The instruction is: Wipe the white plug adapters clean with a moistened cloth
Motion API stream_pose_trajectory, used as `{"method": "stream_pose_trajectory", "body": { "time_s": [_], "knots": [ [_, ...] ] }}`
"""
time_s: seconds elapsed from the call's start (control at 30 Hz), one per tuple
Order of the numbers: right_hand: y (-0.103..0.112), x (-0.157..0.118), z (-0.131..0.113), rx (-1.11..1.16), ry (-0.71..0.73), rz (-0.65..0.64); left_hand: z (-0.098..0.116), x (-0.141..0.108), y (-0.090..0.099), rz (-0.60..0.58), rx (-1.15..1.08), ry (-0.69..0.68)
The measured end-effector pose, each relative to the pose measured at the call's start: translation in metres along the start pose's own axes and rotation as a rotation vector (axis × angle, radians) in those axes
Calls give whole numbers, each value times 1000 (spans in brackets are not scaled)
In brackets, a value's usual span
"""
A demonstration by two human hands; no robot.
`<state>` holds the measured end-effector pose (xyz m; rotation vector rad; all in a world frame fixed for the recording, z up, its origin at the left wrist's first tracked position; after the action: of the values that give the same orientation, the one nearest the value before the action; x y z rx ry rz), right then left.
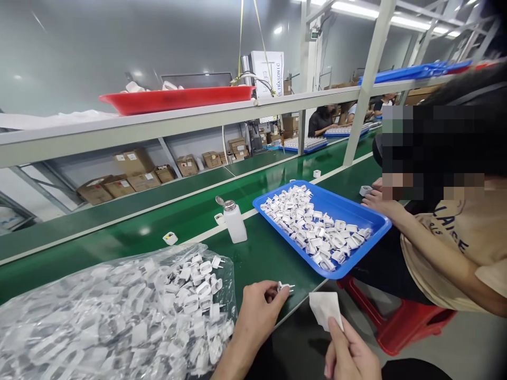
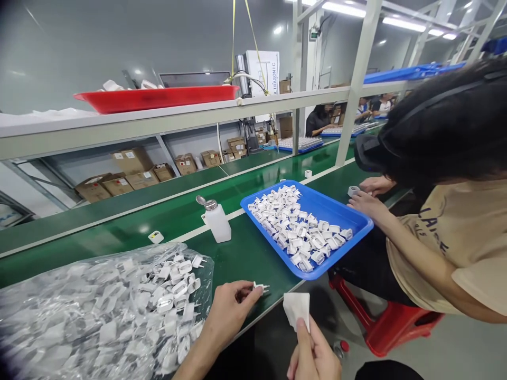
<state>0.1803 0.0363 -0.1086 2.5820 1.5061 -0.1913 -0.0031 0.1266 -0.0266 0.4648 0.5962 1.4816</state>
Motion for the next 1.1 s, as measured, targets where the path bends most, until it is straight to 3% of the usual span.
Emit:
{"method": "stream_pose_trajectory", "body": {
  "time_s": [0.13,0.27,0.5,0.6,0.73,0.8,0.93,1.1],
  "knots": [
    [-4,-2,-2,15,-1,4,12,7,-3,45,212,1],
    [-9,-2,-3,51,14,-27,14,14,1,107,282,-16],
    [9,4,-9,-41,-5,63,-9,8,9,96,137,-69],
    [-9,1,-15,-130,125,-6,-15,6,-2,44,79,-114],
    [-49,-5,-25,-237,524,-168,-10,7,-12,28,22,-230],
    [-62,-4,-25,-290,655,-239,-8,7,-14,12,-9,-253],
    [-75,12,-27,-450,694,-355,-8,7,-15,-20,-33,-250],
    [-87,40,-48,-604,638,-441,-12,7,-19,22,31,-233]
  ]
}}
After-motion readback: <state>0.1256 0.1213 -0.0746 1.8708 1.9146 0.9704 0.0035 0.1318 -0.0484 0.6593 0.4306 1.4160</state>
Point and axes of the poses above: each hand's wrist, its own x-axis towards the middle knuckle, its own y-axis out of the back of the hand, z = x × y, the point moved 7 cm from there along x, towards the middle knuckle, and after that the axes turned 7 degrees about y, right-handed, at the moved point
